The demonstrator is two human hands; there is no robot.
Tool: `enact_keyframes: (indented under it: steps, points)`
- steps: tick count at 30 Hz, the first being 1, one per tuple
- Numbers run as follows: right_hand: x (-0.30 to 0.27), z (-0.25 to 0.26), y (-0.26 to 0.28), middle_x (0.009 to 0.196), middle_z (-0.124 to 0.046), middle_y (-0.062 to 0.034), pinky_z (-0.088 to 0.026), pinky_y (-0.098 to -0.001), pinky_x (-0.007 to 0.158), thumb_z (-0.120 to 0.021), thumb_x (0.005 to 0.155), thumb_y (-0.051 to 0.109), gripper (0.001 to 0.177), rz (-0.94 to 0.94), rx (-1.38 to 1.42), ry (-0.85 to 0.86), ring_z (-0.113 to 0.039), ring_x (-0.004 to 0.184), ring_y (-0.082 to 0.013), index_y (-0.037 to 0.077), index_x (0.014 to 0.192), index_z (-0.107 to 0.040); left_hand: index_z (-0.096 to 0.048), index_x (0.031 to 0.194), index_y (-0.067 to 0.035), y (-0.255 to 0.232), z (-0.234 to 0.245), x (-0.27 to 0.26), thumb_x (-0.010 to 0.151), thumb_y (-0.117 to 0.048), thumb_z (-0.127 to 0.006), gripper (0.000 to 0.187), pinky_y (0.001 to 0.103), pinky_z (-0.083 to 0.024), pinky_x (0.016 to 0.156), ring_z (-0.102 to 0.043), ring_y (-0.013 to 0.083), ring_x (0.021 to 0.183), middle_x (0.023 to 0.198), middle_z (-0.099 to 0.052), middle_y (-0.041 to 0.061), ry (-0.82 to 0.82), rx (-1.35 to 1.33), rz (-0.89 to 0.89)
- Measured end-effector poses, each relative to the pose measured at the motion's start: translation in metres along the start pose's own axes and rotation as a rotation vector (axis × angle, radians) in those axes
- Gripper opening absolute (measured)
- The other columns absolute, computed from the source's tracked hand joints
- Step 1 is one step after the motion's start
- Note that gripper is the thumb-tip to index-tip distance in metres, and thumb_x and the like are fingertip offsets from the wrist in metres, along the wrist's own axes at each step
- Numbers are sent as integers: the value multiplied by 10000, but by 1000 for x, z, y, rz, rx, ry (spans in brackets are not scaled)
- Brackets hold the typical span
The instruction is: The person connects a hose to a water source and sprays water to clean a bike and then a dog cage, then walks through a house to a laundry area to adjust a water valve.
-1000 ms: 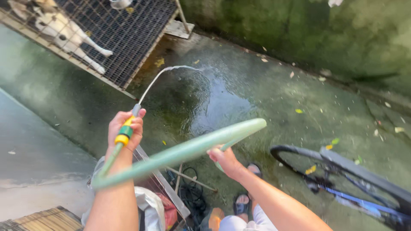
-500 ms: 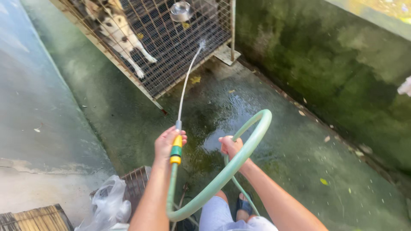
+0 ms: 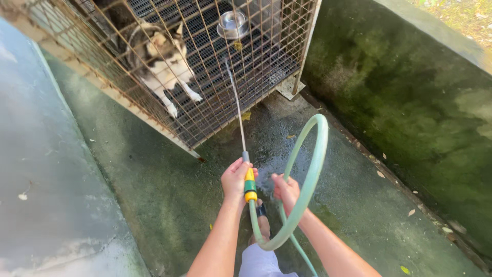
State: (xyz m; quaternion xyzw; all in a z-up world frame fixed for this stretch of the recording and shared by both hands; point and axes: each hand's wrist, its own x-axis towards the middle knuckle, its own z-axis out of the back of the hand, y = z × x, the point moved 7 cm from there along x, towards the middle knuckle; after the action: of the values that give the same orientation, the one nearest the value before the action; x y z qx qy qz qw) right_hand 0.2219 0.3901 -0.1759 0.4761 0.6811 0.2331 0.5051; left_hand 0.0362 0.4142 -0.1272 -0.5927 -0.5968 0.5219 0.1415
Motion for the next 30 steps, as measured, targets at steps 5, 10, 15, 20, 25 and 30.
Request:
enact_keyframes:
  steps: [5,10,15,20,25,30]
  points:
    - [72,-12,88,587,-435,34,-292,-298,435,-661,976,346,343,44,-196,-165,-394,487,-100,135,742,-525,-649,1239,58,-33,-30,76,922,-100,-679,355,353,-630,655,-720,222,728,914,-711,139,40,-36,81]
    - [131,-52,179,568,-444,-5,-312,-308,427,-607,1006,415,428,133,-150,-223,-407,476,-137,119,723,-484,-645,1220,28,-45,-51,130,926,-127,-687,335,346,-629,687,-718,222,761,931,-703,139,51,-178,119]
    - [196,-62,232,709,-573,13,-409,-273,531,-617,1031,317,264,379,-156,-153,-506,609,-94,109,869,-610,-664,1091,45,-52,-62,156,996,-286,-735,352,334,-601,661,-708,228,747,904,-711,155,286,-490,432]
    - [232,32,233,782,-594,-7,-429,-290,639,-577,1091,370,355,387,-394,-270,-524,699,-113,44,1003,-686,-618,1008,-10,-86,-65,152,905,-193,-689,222,370,-644,690,-717,267,834,946,-677,164,71,-585,505]
    - [221,161,194,948,-644,-22,-470,-337,797,-538,1052,413,417,97,-789,-375,-579,883,-135,100,1276,-698,-602,1022,-25,-72,-96,155,867,-75,-688,184,311,-615,633,-738,291,872,965,-659,161,45,-436,528]
    - [211,257,178,1121,-716,-203,-591,-459,875,-581,974,215,810,-134,-1280,-170,-735,1026,-359,212,1730,-291,-596,1017,-55,-70,-134,180,840,-7,-675,201,276,-535,521,-685,209,711,867,-618,86,-30,-203,272]
